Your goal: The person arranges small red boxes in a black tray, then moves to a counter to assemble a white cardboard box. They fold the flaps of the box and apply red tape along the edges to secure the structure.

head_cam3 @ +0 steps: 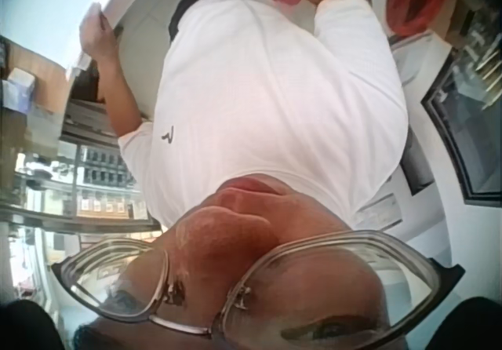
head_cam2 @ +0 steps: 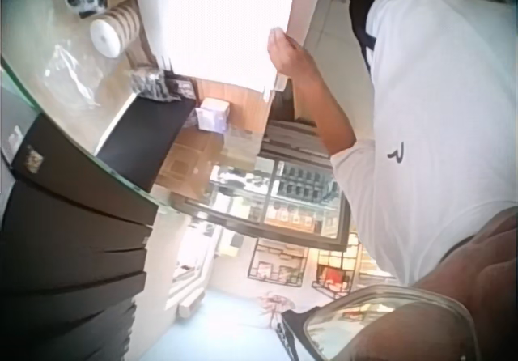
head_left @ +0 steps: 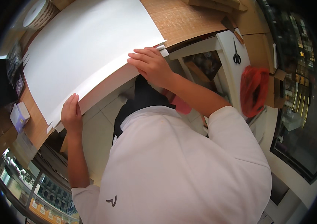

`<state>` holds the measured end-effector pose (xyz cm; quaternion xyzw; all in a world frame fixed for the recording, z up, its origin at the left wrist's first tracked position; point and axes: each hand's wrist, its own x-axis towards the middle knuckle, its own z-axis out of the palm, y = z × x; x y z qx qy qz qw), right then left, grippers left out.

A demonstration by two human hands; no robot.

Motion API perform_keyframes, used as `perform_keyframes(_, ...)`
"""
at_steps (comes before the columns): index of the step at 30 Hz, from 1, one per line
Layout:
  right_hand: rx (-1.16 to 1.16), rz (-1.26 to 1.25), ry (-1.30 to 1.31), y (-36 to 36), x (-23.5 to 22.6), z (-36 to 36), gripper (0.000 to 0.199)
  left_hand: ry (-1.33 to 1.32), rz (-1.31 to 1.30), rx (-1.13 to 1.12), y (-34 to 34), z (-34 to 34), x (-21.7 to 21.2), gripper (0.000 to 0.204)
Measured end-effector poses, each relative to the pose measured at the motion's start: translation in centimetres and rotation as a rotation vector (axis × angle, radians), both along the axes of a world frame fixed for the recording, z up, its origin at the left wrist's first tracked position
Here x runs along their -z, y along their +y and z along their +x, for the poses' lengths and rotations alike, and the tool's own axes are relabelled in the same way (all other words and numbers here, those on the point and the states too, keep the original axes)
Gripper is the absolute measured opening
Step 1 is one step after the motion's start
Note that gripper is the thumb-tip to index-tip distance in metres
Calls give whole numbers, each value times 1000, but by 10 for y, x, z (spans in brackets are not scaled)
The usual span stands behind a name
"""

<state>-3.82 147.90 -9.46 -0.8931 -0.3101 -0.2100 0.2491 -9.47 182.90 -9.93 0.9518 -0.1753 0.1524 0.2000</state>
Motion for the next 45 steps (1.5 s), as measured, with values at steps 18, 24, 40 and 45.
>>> perform_keyframes(18,-60,-106,120,-12,41,-30,28,41,39,33,-7,-38,22,24)
perform_keyframes(24,-74,-77,104,-8,33,-17,30,3,1,27,-6,-27,20,26)
perform_keyframes(40,-237,-240,62,-5,26,-6,32,35,-17,45,-5,-28,27,24)
perform_keyframes(45,-281,-249,134,4,31,-4,36,22,-15,38,-7,-29,28,23)
